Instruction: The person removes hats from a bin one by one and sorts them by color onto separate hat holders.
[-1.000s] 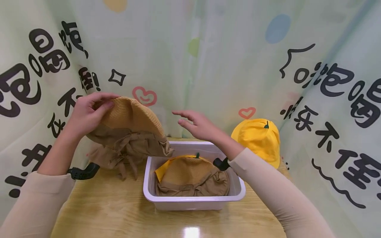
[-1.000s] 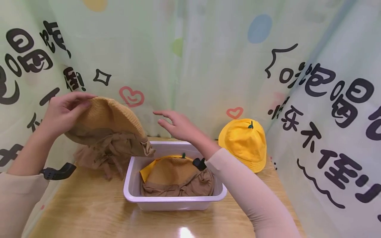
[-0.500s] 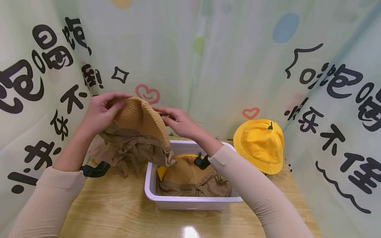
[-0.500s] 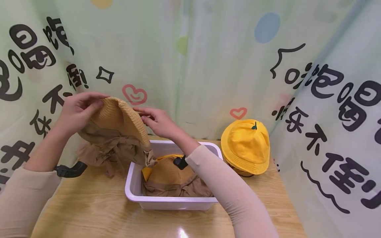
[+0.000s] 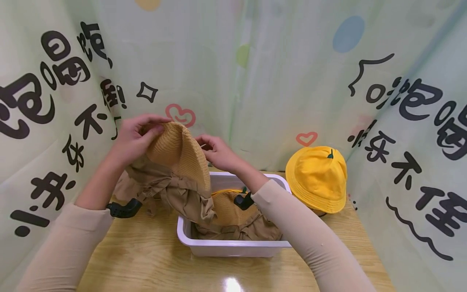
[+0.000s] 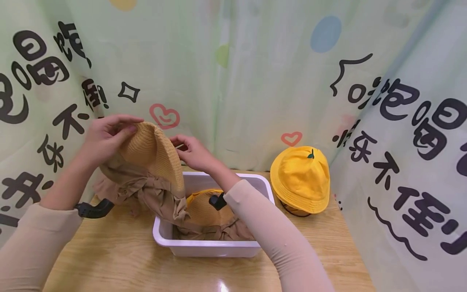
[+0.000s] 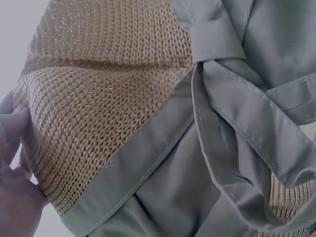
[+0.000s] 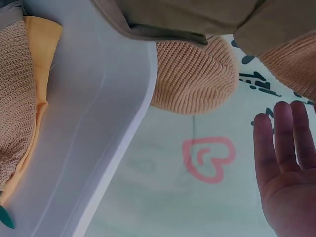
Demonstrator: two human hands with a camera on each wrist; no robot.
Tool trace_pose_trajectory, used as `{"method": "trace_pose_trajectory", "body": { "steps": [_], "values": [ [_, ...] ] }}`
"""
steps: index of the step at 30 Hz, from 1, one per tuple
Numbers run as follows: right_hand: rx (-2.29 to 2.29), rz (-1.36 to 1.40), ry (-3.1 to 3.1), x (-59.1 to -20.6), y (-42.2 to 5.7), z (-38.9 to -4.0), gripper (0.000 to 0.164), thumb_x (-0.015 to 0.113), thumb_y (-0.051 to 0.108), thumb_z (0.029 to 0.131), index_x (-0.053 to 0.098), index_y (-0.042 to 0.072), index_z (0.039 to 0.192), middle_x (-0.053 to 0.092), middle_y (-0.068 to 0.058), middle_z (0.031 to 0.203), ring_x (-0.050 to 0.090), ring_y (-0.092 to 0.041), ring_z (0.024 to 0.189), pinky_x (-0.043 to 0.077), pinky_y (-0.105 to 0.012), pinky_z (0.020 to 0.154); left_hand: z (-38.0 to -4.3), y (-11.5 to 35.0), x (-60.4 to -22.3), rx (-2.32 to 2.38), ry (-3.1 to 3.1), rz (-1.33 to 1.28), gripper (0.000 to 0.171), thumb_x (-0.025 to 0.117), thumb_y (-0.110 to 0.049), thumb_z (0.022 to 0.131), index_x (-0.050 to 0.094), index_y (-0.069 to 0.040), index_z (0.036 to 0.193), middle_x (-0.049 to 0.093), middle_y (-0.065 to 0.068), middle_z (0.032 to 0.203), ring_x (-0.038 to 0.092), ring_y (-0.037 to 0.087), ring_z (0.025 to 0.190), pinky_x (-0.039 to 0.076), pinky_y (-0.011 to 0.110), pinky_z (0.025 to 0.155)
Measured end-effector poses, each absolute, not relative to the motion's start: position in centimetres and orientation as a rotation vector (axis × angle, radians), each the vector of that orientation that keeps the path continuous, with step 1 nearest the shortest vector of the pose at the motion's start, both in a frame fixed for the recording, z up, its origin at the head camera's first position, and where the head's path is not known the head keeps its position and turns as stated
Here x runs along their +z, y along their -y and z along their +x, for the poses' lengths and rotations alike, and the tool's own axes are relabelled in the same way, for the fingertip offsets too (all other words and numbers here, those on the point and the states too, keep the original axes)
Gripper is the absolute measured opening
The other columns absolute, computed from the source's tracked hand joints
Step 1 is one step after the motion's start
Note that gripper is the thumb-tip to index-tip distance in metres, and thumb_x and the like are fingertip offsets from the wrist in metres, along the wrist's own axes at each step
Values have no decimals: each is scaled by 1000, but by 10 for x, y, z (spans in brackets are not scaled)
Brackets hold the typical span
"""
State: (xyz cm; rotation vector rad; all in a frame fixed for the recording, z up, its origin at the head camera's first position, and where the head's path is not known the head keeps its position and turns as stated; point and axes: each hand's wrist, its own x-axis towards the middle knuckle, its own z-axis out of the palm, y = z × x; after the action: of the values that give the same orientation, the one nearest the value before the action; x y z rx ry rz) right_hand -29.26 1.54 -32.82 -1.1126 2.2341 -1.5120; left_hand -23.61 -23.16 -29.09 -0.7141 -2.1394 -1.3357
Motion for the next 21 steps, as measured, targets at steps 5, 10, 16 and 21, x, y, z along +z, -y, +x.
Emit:
{"method": "trace_pose_trajectory", "body": {
  "steps": [5,10,16,21],
  "values": [
    [-1596,-1130,-2212,-328,-14,-291,17,56,2,99,65,-2,113,68,-16,111,66,-21,103,53,-30,88,-238,226,-292,-1345,2153,-696,21,63,0,96,72,-3,115,72,-10,105,66,6,87,51,16,72],
    [-1737,-1036,-2113,-331,-15,-288,15,55,5,102,63,-4,109,67,-13,103,66,-15,92,57,-33,83,-239,222,-293,-1286,2155,-659,24,64,1,95,72,-4,116,73,4,110,62,4,93,48,16,78],
    [-1884,-951,-2035,-334,-20,-287,10,54,3,101,58,-5,105,63,-5,96,65,-13,87,59,-37,80,-228,219,-300,-1093,2065,-636,30,72,4,87,72,-5,116,70,9,113,58,8,109,43,21,97],
    [-1983,-933,-2015,-333,-20,-284,9,59,3,99,58,-5,104,64,-3,92,65,-14,83,60,-35,75,-214,209,-315,-1177,2255,-569,25,67,-11,96,68,-5,120,71,9,109,65,16,96,54,25,84]
  ]
}}
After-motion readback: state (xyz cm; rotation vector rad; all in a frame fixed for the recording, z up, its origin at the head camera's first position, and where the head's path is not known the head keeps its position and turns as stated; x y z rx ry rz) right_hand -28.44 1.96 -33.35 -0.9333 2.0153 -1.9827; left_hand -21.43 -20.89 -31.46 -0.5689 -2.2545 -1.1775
